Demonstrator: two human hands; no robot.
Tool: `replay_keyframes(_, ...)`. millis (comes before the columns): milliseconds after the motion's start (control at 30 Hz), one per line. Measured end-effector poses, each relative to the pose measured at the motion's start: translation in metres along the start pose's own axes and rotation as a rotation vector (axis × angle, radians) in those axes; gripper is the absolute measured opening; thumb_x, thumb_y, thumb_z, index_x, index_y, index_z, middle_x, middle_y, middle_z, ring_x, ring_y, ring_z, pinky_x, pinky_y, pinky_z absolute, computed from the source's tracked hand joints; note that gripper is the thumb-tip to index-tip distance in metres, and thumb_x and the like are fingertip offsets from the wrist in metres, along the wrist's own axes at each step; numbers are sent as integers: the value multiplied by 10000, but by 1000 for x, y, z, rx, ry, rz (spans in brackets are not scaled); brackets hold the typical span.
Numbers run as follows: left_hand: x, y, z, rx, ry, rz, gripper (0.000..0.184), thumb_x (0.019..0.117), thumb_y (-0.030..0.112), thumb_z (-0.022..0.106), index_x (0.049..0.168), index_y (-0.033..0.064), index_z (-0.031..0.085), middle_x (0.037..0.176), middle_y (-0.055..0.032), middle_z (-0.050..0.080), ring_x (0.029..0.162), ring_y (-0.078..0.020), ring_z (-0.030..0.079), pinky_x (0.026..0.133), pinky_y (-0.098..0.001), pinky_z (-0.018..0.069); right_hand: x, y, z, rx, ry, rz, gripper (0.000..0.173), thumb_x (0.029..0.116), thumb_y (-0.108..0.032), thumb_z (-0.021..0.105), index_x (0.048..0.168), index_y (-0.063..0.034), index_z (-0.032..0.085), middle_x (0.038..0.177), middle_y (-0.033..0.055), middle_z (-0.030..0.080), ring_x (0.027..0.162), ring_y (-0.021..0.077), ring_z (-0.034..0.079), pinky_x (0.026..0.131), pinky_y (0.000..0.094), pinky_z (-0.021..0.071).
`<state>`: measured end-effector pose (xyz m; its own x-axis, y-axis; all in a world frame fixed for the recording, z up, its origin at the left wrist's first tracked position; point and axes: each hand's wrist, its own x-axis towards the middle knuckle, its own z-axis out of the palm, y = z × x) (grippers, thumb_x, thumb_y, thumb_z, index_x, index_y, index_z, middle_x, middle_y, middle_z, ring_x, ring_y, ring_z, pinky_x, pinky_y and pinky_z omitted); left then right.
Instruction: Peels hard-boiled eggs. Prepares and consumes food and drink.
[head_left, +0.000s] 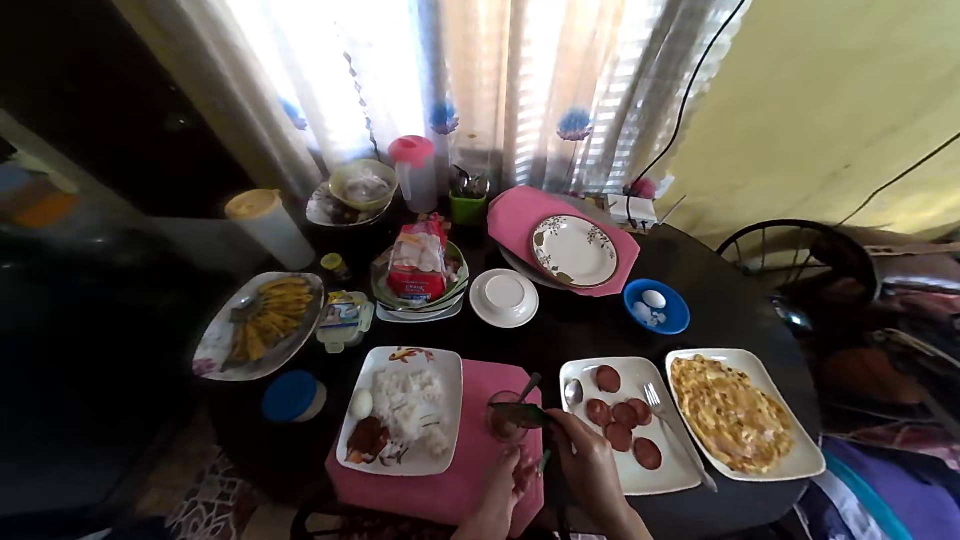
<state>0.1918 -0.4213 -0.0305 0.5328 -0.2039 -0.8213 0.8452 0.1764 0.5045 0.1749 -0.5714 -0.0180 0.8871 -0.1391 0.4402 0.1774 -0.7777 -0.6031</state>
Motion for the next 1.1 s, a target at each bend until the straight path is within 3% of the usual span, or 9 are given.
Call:
replay_keyframes(133, 0, 1, -21, 141, 46, 39, 335, 1099, 177, 459, 1301, -59, 585, 1185, -189, 672, 988, -207, 668, 859, -345, 538, -1, -2, 3, 2, 19, -21, 224, 932, -55, 590, 1076, -32, 760, 948, 85, 770, 789, 179, 752, 722, 337, 630)
replay_keyframes(433, 4, 6, -55, 253, 53, 153, 275, 1081, 138, 494, 1216, -59, 630, 1095, -159, 687, 893, -170, 681, 787, -318, 564, -5, -8, 6, -1, 50, -11, 233, 919, -52, 591, 1074, -42, 765, 938, 73, 769, 770, 161, 746, 694, 315, 625)
replay_keyframes(567, -6, 12, -71, 485, -98, 193, 361, 1050, 121, 532, 1380, -26, 555, 1278, -207, 644, 1034, -260, 684, 894, -413, 564, -7, -11, 4, 34, 20, 63, 237, 914, -41, 595, 1082, -23, 762, 933, 86, 769, 755, 169, 744, 698, 339, 631)
replay_keyframes(667, -23, 35, -93, 717, -90, 301, 459, 1027, 125, 568, 1455, -16, 482, 1278, -227, 656, 1087, -332, 690, 948, -490, 560, 1, -22, -9, 227, 35, 289, 221, 938, -51, 596, 1089, 41, 729, 841, 82, 754, 662, 110, 716, 626, 281, 620)
replay_keyframes(800, -35, 86, -146, 784, 202, 588, 392, 1013, 125, 573, 1364, -48, 555, 1205, -219, 676, 1065, -322, 692, 944, -493, 562, 18, -24, -29, 735, -96, 952, 165, 1031, -60, 535, 1103, 40, 645, 863, 98, 713, 692, 165, 708, 638, 333, 623)
replay_keyframes(867, -38, 113, -180, 816, 402, 687, 401, 1007, 113, 586, 1371, -54, 552, 1246, -237, 659, 1123, -350, 667, 981, -520, 537, 27, -19, -33, 929, -72, 1231, 165, 1077, -90, 475, 1073, -2, 614, 795, 71, 693, 634, 145, 670, 579, 304, 582)
replay_keyframes(967, -37, 143, -233, 864, 710, 827, 523, 941, 97, 683, 1405, -75, 515, 1397, -327, 535, 1287, -479, 535, 1084, -606, 431, 39, -6, -36, 1185, 10, 1429, 239, 1100, -165, 395, 1004, -64, 590, 721, 20, 649, 545, 72, 605, 512, 216, 539)
replay_keyframes(1033, -25, 152, -266, 850, 884, 896, 705, 831, 108, 797, 1430, -88, 481, 1466, -393, 418, 1354, -574, 410, 1118, -674, 337, 51, 3, -34, 1264, 105, 1484, 219, 1093, -165, 394, 988, -71, 561, 714, 14, 625, 526, 55, 590, 498, 192, 537)
replay_keyframes(1100, -12, 156, -290, 807, 980, 826, 923, 751, 175, 889, 1499, -65, 405, 1549, -412, 274, 1411, -612, 295, 1137, -692, 286, 64, 14, -22, 1181, 145, 1514, 195, 1088, -173, 422, 1009, -69, 566, 730, 16, 618, 536, 53, 576, 504, 189, 516)
